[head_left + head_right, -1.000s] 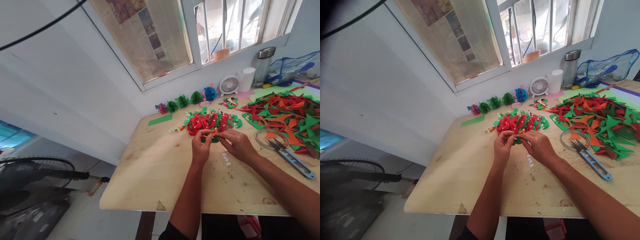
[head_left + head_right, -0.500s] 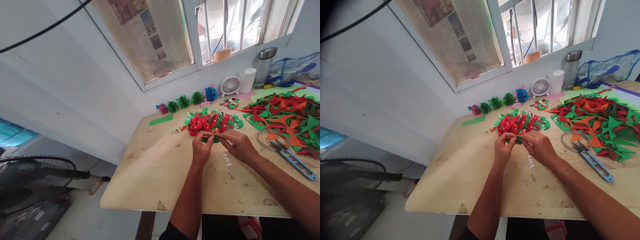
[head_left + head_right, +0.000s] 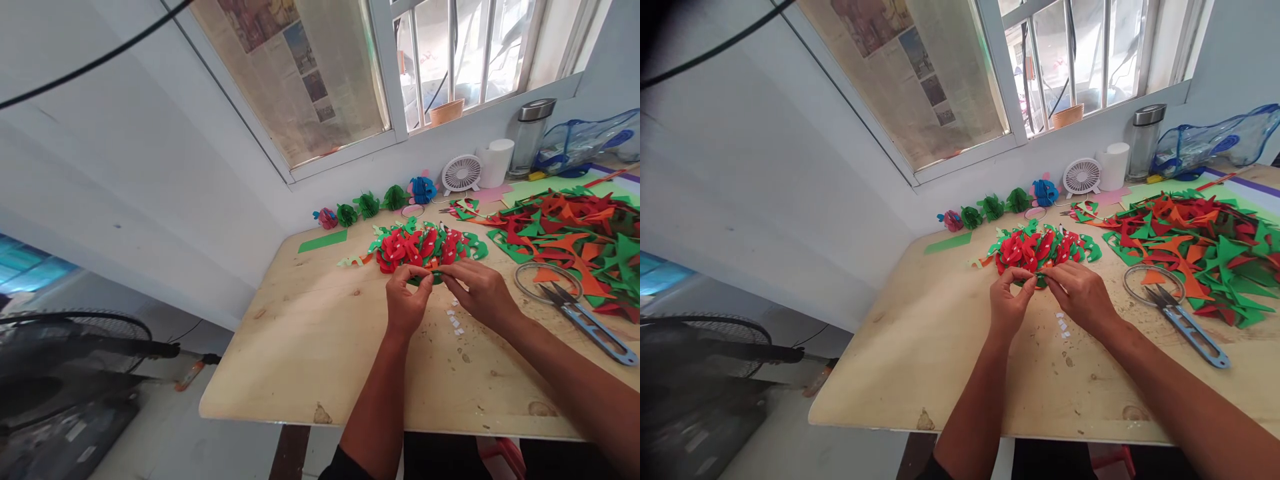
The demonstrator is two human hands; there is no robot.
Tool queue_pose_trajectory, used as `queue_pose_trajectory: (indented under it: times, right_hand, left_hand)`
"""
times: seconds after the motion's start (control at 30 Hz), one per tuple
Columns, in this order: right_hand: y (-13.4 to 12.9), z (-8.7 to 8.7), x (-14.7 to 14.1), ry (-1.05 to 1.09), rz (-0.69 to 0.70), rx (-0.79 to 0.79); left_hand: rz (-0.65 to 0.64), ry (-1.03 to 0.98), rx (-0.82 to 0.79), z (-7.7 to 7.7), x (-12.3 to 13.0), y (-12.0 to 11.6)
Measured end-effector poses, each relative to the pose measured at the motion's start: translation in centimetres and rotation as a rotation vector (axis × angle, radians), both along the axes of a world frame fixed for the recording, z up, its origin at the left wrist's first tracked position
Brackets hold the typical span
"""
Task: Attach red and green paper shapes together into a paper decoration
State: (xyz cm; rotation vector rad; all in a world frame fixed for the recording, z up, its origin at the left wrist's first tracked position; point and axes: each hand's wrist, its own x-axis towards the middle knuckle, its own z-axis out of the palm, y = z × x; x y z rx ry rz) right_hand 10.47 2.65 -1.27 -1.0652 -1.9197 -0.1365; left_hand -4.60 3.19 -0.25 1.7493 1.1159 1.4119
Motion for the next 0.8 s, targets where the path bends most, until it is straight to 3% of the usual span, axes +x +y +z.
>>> queue_pose_trajectory:
  times: [0.8]
  right_hand:
    - [0.07,-0.01,-0.03,0.019,0.0,0.041]
  left_hand:
    - [0.002,0.113,0.199,-0.48,0.21,0.12]
